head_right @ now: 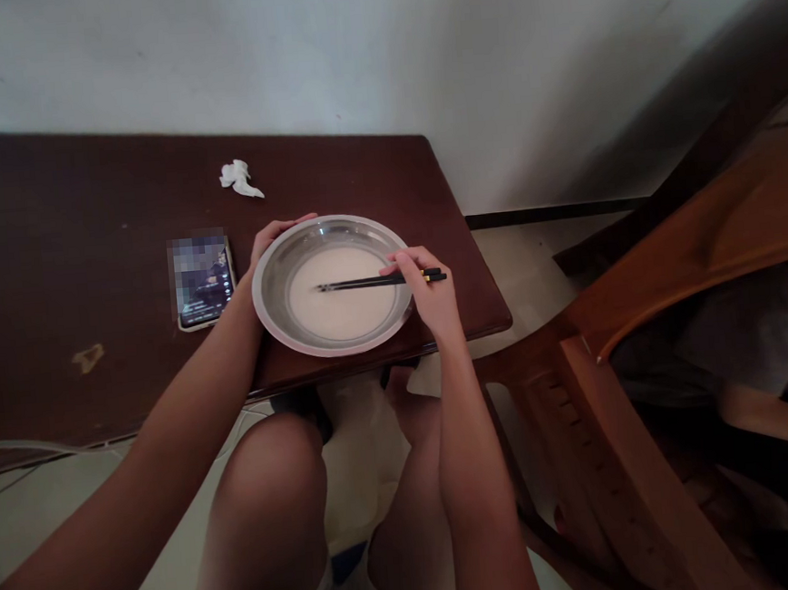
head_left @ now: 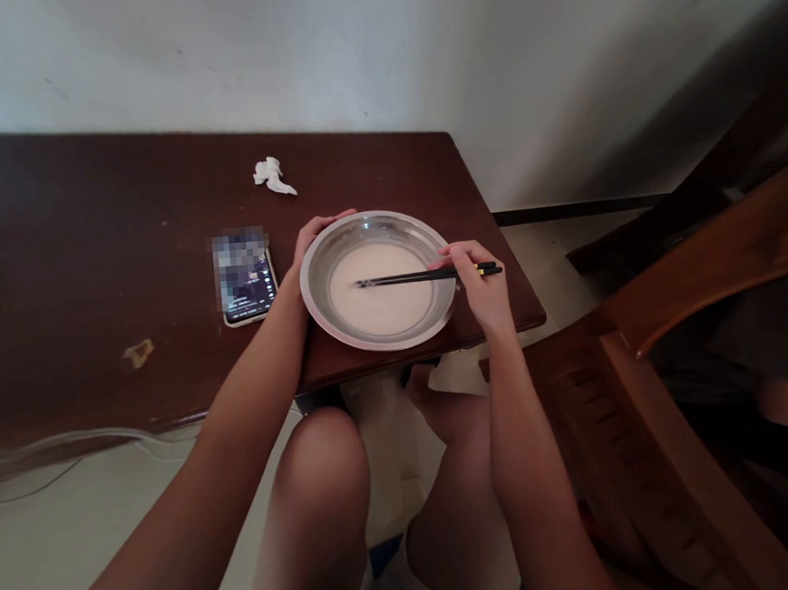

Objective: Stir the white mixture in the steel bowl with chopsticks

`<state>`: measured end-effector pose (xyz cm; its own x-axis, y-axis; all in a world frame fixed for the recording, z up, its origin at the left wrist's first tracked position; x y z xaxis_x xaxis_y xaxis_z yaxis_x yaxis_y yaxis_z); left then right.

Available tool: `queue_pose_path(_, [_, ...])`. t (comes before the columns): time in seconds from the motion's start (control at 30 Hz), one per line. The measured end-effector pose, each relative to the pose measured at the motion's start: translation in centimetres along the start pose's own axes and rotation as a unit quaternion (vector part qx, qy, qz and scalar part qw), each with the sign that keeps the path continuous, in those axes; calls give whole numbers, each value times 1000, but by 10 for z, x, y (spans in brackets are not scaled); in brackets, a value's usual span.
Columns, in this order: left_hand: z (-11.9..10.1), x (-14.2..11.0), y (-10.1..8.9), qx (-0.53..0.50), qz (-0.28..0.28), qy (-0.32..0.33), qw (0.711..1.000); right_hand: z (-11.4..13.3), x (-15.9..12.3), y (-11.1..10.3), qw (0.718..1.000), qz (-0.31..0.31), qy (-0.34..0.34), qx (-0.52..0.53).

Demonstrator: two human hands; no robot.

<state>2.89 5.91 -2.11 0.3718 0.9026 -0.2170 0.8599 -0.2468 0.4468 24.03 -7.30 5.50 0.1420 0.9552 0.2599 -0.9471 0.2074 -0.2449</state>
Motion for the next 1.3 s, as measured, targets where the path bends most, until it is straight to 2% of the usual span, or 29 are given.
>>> queue_pose_path(0.13, [2, 2, -1, -2, 3, 0, 1000, -3, 0, -15, 996, -85, -9, -11])
queue_pose_path(0.2, [2, 3, -1, -10, 9, 1, 1000, -6, 0, -18, 995, -99, -5, -1])
queue_pose_path(0.37, [2, 1, 0, -12, 7, -3, 1000, 0, 0, 0, 1000, -8, -5, -7])
queue_pose_path(0.43, [1, 0, 1, -14, 7, -1, 1000, 2, 0, -1, 1000, -17, -13, -18])
queue_pose_path(0.53, [3, 2, 0, -24, 16, 0, 1000, 0, -1, -13, 996, -81, -17, -12])
queue_pose_path(0.6, [4, 3, -1, -30, 17, -5, 999, -3, -2, -17, 995, -100, -12, 6])
queue_pose_path(0.77, [2, 2, 0, -5, 4, 0, 1000, 2, -2, -1, 1000, -14, -8, 7])
queue_pose_path(0.83, [1, 1, 1, -4, 5, 1, 1000, 5, -1, -1, 1000, -14, -19, -14])
queue_pose_path(0.97, [1, 1, 2, -21, 14, -3, 1000, -1, -2, -20, 994, -105, -20, -11])
queue_pose_path(1.03, [1, 0, 2, -18, 6, -6, 1000, -5, -3, -23, 992, -121, -12, 11])
queue_pose_path(1.2, [-1, -2, 3, -3, 0, -3, 1000, 3, -2, -1, 1000, -8, -14, 8])
queue_pose_path(1.3, [-1, -2, 3, 1, -2, 2, 1000, 6, -1, -6, 999, -38, -31, -12])
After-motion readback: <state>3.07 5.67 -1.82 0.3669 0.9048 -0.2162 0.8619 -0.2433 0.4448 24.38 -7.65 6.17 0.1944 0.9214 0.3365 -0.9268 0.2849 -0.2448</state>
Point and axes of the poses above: each hand's wrist, its own x-axis towards the middle knuckle, its own y-axis out of the palm, z = x × y, the point moved 6 cm from there along x, towards the middle knuckle, and after that the axes turned 5 degrees about z, right-handed, at the moved point
